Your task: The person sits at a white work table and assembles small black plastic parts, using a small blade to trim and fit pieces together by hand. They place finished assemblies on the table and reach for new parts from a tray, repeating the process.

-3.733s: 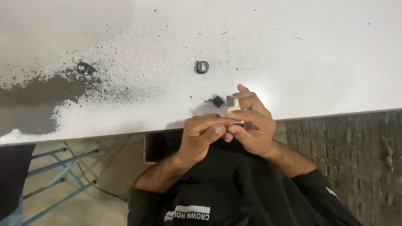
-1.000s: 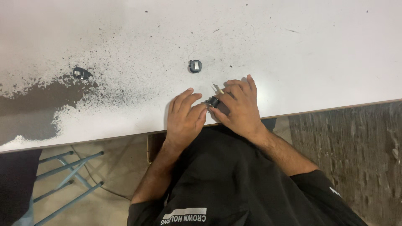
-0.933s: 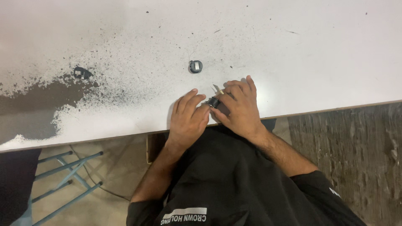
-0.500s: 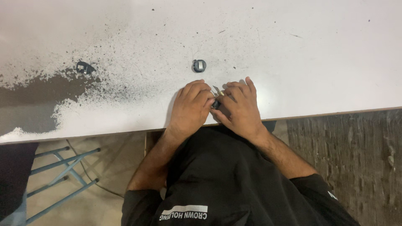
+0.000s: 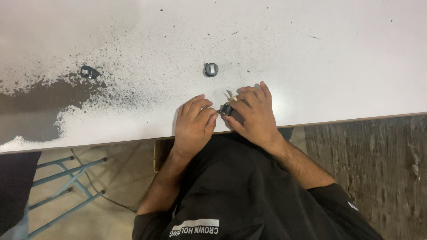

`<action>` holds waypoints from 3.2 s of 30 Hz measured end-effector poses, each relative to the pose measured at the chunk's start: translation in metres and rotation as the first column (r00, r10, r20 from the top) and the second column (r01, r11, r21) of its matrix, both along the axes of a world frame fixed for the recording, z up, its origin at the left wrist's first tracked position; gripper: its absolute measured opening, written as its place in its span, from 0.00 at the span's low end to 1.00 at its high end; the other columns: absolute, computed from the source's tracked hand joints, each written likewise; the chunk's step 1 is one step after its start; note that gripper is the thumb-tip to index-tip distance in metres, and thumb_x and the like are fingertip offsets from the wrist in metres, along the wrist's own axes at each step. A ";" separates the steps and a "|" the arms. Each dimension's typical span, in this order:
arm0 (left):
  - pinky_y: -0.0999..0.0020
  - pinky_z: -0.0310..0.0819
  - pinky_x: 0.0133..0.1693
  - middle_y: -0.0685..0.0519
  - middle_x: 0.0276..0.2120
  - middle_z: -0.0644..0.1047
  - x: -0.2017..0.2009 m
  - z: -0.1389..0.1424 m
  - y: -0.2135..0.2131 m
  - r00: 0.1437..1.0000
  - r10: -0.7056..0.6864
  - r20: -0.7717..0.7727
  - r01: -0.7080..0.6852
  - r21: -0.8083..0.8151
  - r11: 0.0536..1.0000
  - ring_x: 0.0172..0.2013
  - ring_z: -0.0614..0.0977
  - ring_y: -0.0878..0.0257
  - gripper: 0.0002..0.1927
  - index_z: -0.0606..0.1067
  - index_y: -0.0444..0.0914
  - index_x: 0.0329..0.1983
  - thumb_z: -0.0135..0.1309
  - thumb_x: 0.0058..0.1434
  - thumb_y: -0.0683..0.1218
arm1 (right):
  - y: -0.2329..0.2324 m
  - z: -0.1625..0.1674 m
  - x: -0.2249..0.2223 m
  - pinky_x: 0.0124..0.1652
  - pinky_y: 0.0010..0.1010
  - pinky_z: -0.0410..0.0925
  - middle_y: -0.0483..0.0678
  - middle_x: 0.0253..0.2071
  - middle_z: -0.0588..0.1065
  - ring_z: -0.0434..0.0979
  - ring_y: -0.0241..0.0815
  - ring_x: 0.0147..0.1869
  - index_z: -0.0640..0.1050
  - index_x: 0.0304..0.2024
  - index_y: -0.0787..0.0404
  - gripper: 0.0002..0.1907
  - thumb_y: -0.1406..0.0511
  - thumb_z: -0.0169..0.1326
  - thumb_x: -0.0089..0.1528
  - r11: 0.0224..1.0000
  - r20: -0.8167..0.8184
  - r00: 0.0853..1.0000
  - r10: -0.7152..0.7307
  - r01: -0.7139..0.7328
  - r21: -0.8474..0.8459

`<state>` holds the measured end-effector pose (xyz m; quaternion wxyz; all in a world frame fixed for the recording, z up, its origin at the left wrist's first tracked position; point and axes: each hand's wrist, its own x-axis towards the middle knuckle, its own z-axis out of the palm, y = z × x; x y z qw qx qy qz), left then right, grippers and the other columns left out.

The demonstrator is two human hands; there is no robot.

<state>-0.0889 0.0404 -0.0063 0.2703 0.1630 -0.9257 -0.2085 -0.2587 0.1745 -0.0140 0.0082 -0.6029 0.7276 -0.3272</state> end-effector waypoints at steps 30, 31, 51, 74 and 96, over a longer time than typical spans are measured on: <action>0.45 0.61 0.63 0.48 0.55 0.73 0.002 -0.004 -0.001 0.999 0.016 -0.049 -0.018 -0.036 0.999 0.62 0.72 0.50 0.16 0.77 0.36 0.44 0.68 0.57 0.47 | 0.000 -0.002 0.000 0.70 0.66 0.49 0.50 0.50 0.70 0.66 0.53 0.65 0.81 0.46 0.58 0.20 0.57 0.69 0.56 1.000 -0.002 1.000 -0.020 0.020 0.007; 0.44 0.60 0.63 0.48 0.56 0.73 0.000 -0.005 0.000 0.999 0.025 -0.046 -0.028 -0.056 0.998 0.63 0.72 0.50 0.16 0.78 0.37 0.44 0.68 0.57 0.47 | 0.000 -0.002 0.001 0.70 0.66 0.49 0.50 0.50 0.70 0.66 0.53 0.65 0.81 0.46 0.58 0.20 0.57 0.69 0.56 1.000 -0.001 1.000 -0.021 0.021 0.007; 0.50 0.68 0.61 0.48 0.52 0.74 -0.020 0.009 -0.005 0.991 -0.130 -0.006 0.126 -0.226 0.966 0.64 0.73 0.50 0.07 0.74 0.38 0.39 0.61 0.61 0.40 | 0.002 0.000 -0.001 0.70 0.67 0.48 0.53 0.54 0.70 0.66 0.55 0.65 0.81 0.48 0.60 0.23 0.57 0.68 0.54 0.998 -0.049 0.999 0.024 -0.021 0.061; 0.42 0.57 0.67 0.53 0.46 0.75 0.003 -0.005 0.000 1.000 -0.030 0.000 0.030 0.061 0.998 0.61 0.76 0.53 0.07 0.76 0.41 0.36 0.62 0.56 0.39 | -0.001 -0.001 0.001 0.70 0.67 0.48 0.49 0.48 0.71 0.67 0.52 0.65 0.81 0.46 0.58 0.18 0.58 0.69 0.57 1.000 0.008 1.000 -0.004 0.004 0.027; 0.42 0.57 0.68 0.52 0.47 0.73 -0.005 -0.017 0.012 1.000 -0.004 -0.010 0.002 -0.152 0.988 0.63 0.73 0.55 0.05 0.77 0.41 0.37 0.61 0.59 0.40 | 0.000 -0.001 -0.001 0.70 0.67 0.48 0.51 0.49 0.71 0.68 0.53 0.63 0.80 0.44 0.59 0.19 0.58 0.69 0.55 1.000 -0.008 1.000 0.006 -0.005 0.030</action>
